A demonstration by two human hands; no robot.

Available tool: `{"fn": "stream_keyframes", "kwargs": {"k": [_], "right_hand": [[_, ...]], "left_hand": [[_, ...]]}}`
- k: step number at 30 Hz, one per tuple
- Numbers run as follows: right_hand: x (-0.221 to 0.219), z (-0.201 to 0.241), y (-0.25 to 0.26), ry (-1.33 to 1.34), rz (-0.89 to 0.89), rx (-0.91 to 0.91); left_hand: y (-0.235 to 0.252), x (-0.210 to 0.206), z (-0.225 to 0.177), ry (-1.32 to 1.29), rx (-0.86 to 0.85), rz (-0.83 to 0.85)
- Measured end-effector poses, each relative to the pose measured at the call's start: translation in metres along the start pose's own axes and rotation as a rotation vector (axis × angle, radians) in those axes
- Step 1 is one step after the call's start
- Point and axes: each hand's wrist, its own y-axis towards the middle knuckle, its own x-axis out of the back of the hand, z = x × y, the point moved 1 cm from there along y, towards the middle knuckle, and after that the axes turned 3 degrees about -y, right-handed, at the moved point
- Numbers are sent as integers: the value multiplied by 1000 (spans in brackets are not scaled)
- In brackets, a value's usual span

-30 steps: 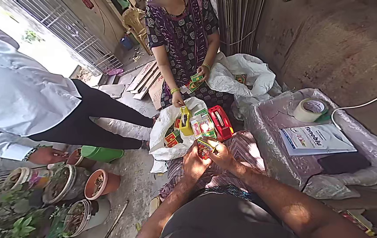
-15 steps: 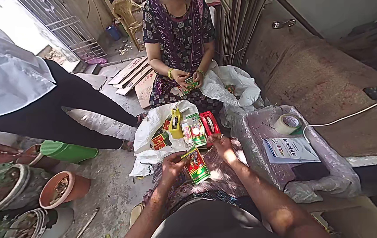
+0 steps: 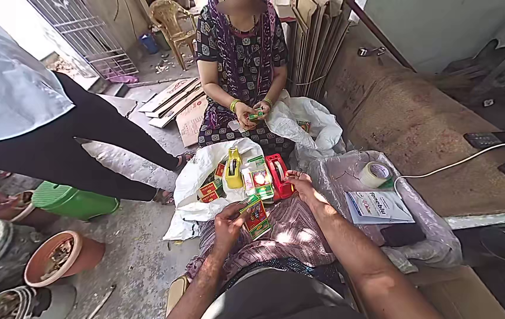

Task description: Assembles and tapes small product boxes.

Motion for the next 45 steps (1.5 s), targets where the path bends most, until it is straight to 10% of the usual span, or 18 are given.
{"fn": "stream_keyframes", "kwargs": {"k": [16,24,38,45], "right_hand": [[11,-14,-34,-831,4,218],[-39,27,-120,318,338,93],[-63,-1,-129,400,382,-44],[-59,9,-130,276,426,201]], "left_hand": [[10,-13,-8,149,-95,-1],[9,-15,-6,588,-342,130],[0,-34,-8,899,-408,278],[-9,-37,-8,320,-311,91]]}}
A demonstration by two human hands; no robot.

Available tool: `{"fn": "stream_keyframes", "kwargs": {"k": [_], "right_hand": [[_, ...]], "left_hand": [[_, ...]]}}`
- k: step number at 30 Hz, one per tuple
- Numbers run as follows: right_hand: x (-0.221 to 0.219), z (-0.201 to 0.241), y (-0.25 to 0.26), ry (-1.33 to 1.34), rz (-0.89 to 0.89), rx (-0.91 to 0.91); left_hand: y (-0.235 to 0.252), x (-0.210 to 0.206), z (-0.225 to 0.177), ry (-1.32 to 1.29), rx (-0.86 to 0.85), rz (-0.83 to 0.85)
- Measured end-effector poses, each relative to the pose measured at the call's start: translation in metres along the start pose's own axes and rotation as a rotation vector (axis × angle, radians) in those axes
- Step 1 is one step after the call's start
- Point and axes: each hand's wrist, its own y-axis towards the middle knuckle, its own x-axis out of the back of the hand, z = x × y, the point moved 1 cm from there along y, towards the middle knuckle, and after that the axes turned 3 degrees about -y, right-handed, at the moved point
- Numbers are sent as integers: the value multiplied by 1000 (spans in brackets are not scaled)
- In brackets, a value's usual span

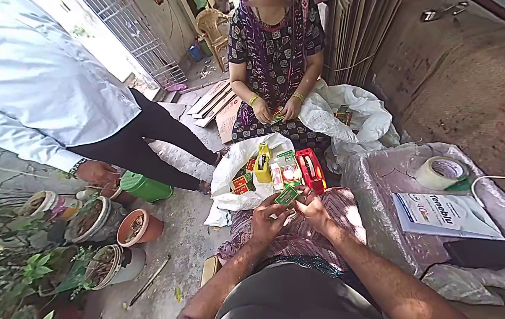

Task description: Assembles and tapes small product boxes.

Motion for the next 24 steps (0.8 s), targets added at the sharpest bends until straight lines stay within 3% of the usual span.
{"fn": "stream_keyframes", "kwargs": {"k": [4,7,10,12,14,16,17,18,19,22,24], "right_hand": [[1,-7,-5,-281,-110,179],[2,-13,-5,-476,-146,208],[11,-16,1,-507,-145,204],[16,-15,5,-389,-146,195],[21,-12,9,-387,-195,158],[25,-8,11,-413,-233,120],[28,-7,13,-408,-256,114],[31,-7,14,-392,-281,97],[34,-6,15,-379,-306,78],[39,-5,17,-337,-353,49],[42,-7,21,-314,-386,48]], "left_hand": [[-3,-5,-11,-163,81,-99],[7,7,-7,-190,-5,-137],[30,37,14,1,-213,-171],[41,61,44,200,-232,-174],[44,86,81,487,32,-60],[49,104,105,800,527,296],[53,108,114,878,690,433],[54,106,118,922,749,466],[53,101,119,957,722,419],[53,73,103,959,426,239],[56,44,95,866,338,274]]}}
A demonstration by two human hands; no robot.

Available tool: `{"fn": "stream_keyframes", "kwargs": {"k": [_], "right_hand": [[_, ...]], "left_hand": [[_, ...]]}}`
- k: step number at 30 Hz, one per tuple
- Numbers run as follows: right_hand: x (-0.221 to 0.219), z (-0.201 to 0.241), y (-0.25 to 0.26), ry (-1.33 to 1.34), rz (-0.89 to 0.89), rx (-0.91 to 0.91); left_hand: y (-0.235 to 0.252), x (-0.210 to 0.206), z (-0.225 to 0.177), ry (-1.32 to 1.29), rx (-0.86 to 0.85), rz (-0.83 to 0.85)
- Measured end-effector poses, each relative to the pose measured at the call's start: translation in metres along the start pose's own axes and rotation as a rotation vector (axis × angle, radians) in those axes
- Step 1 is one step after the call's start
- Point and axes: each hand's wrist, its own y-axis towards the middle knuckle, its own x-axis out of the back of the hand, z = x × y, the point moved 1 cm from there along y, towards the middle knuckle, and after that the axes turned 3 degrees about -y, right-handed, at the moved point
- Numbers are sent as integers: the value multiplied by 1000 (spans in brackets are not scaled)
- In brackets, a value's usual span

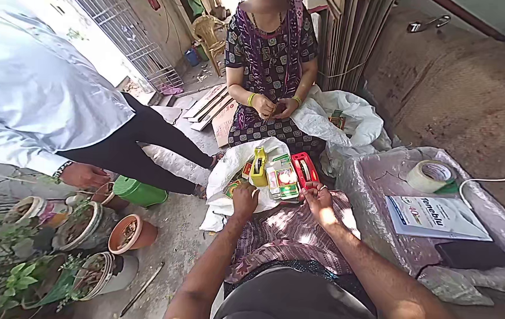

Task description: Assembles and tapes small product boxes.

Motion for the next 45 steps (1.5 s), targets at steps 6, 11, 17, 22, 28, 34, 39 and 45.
{"fn": "stream_keyframes", "kwargs": {"k": [6,11,17,22,28,34,39,45], "right_hand": [[-1,-3,3,-39,17,-34],[4,2,3,-71,19,-27],[-3,-6,6,-135,70,-24],[-4,-6,3,-230,133,-47],[0,-6,5,-264,135,-56],[1,-4,2,-362,200,31],[-3,-6,-1,-386,235,52],[-1,-8,-1,-398,82,-159]], "left_hand": [[34,-60,-40,-392,457,167],[48,-94,-18,-692,568,113],[46,-92,-16,-884,588,57],[46,-100,-18,-849,601,191],[46,-98,-11,-931,674,118],[35,-59,-35,-946,343,-241],[37,-51,-36,-884,299,-319],[25,-48,-46,-1320,461,-109]]}}
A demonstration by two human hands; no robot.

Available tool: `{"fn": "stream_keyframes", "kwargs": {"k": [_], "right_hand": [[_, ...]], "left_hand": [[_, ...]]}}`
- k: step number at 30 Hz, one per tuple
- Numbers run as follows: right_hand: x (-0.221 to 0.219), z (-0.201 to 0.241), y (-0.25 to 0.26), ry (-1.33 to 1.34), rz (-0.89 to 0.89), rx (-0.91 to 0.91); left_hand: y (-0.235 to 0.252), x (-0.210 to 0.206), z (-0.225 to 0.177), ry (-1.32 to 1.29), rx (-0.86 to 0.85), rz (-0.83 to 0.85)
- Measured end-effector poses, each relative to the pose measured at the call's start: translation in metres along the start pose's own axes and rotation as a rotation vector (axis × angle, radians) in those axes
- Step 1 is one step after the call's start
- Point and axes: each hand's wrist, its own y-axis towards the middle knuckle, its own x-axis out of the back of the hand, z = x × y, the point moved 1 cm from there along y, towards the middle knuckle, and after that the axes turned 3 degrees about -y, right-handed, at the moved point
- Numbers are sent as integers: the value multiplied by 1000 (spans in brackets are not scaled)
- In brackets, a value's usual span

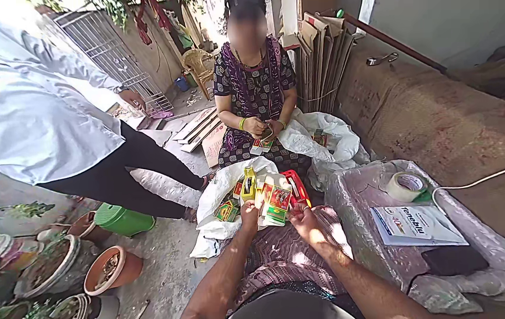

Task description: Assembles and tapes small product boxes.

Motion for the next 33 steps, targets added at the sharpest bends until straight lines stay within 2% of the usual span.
{"fn": "stream_keyframes", "kwargs": {"k": [3,6,11,14,16,17,20,22,24,26,29,31,33], "right_hand": [[-3,0,4,317,-41,-69],[-4,0,4,430,-77,-54],[1,0,8,466,-238,-61],[2,0,8,456,-227,-14],[4,0,8,430,-188,18],[4,1,6,426,-144,34],[0,8,-2,345,-10,49],[-8,5,-2,253,2,64],[-10,6,-7,130,-44,132],[-9,5,-10,-18,-101,295],[-12,5,-12,11,-141,486],[-14,8,-16,136,-74,444],[-8,19,-23,391,80,236]], "left_hand": [[-23,-1,-2,-114,134,116],[-28,2,4,-118,202,83],[5,-4,6,-70,75,-22],[24,-7,-4,234,26,-57],[19,-13,-14,356,-51,-83],[8,-15,-19,318,-93,-29],[-34,-12,-24,105,-91,290],[-55,-4,-19,103,-111,321],[-71,9,-16,221,-197,291],[-81,22,-14,322,-314,323],[-94,34,-17,353,-431,418],[-98,38,-23,381,-421,429],[-102,39,-27,451,-420,411]]}}
